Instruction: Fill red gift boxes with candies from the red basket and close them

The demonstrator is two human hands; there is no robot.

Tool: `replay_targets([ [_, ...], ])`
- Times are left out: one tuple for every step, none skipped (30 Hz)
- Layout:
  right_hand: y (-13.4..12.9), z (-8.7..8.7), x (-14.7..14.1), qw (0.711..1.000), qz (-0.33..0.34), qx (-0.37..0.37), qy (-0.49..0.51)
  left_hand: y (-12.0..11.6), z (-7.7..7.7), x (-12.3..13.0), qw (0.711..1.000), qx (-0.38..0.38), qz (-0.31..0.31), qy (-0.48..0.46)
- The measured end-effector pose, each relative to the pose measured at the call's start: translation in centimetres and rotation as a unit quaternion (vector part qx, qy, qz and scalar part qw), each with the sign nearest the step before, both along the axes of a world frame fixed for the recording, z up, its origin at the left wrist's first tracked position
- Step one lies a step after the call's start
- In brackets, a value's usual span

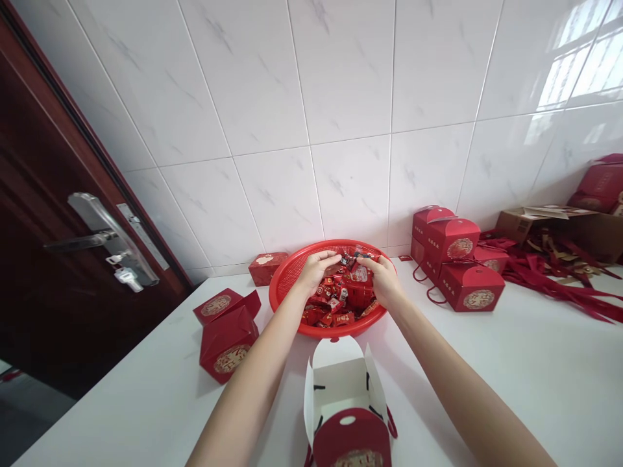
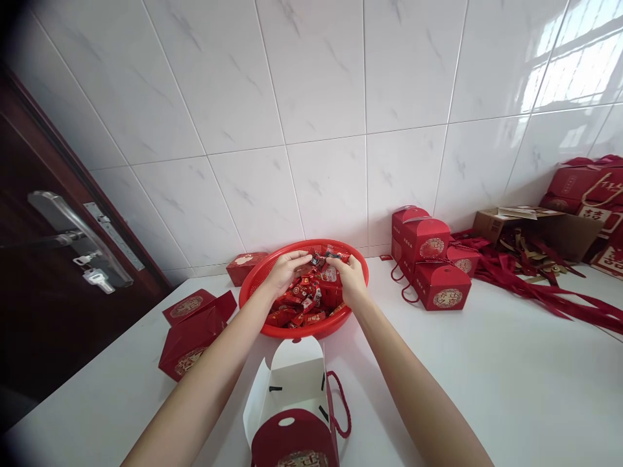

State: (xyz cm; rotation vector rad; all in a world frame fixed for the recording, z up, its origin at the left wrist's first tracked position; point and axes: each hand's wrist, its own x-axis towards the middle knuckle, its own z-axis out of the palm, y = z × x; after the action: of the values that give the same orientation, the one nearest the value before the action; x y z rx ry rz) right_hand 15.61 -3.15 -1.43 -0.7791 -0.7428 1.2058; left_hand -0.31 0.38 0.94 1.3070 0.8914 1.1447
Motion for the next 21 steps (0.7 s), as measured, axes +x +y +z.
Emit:
replay_targets([
  [0.0,0.0,0.0,1.0,-0.002,-0.002,0.005,0.0,0.0,0.0,1.0,-0.001,0.004,0.001],
  [0.0,0.1,0.0,1.0,-0.003,0.0,0.008,0.1,-0.1,0.0,1.0,0.0,0.003,0.003],
  [-0.1,0.2,-0.1,1.0,-0.001,0.007,0.006,0.0,-0.1,0.0,1.0,0.003,-0.002,0.007],
  [-0.2,0.3,-0.1,1.0,0.004,0.017,-0.002,0.0,-0.2,0.0,1.0,0.006,-0.013,0.014],
  [-0.4,0.3,-0.1,1.0,0.013,0.024,-0.012,0.0,-0.2,0.0,0.999,0.011,-0.025,0.021],
  [-0.5,0.4,-0.1,0.999,0.024,0.029,-0.023,0.0,-0.2,0.1,0.999,0.018,-0.035,0.027],
  [-0.6,0.5,-0.1,0.998,0.033,0.031,-0.031,0.0,-0.3,0.1,0.998,0.026,-0.041,0.031],
  [-0.7,0.5,-0.1,0.998,0.038,0.03,-0.035,0.1,-0.3,0.1,0.998,0.037,-0.038,0.037],
  [-0.7,0.5,-0.1,0.998,0.038,0.028,-0.036,0.3,-0.4,0.2,0.996,0.05,-0.025,0.064],
  [-0.7,0.5,0.0,0.999,0.031,0.024,-0.032,0.4,-0.6,0.1,0.992,0.065,-0.006,0.109],
  [-0.6,0.4,0.0,0.999,0.018,0.02,-0.025,0.7,-0.8,0.1,0.983,0.078,0.015,0.169],
  [-0.6,0.4,0.1,1.0,0.005,0.017,-0.015,0.9,-1.0,0.0,0.968,0.085,0.033,0.233],
  [-0.5,0.3,0.1,1.0,-0.006,0.014,-0.004,1.1,-1.4,-0.1,0.95,0.086,0.046,0.296],
  [-0.4,0.3,0.1,1.0,-0.012,0.012,0.007,1.2,-1.7,-0.2,0.932,0.081,0.05,0.349],
  [-0.4,0.3,0.2,1.0,-0.015,0.01,0.017,1.3,-2.1,-0.3,0.917,0.073,0.045,0.389],
  [-0.4,0.3,0.2,1.0,-0.015,0.008,0.023,1.4,-2.5,-0.3,0.904,0.063,0.035,0.421],
  [-0.4,0.3,0.2,1.0,-0.013,0.008,0.024,1.4,-2.8,-0.4,0.888,0.054,0.021,0.457],
  [-0.4,0.3,0.2,1.0,-0.011,0.009,0.022,1.4,-3.1,-0.4,0.87,0.047,0.005,0.492],
  [-0.5,0.4,0.2,1.0,-0.01,0.011,0.019,1.3,-3.2,-0.3,0.852,0.041,-0.013,0.522],
  [-0.5,0.4,0.2,1.0,-0.009,0.014,0.017,1.3,-3.3,-0.2,0.835,0.036,-0.033,0.548],
  [-0.5,0.4,0.2,1.0,-0.009,0.017,0.016,1.2,-3.2,0.0,0.819,0.033,-0.053,0.571],
])
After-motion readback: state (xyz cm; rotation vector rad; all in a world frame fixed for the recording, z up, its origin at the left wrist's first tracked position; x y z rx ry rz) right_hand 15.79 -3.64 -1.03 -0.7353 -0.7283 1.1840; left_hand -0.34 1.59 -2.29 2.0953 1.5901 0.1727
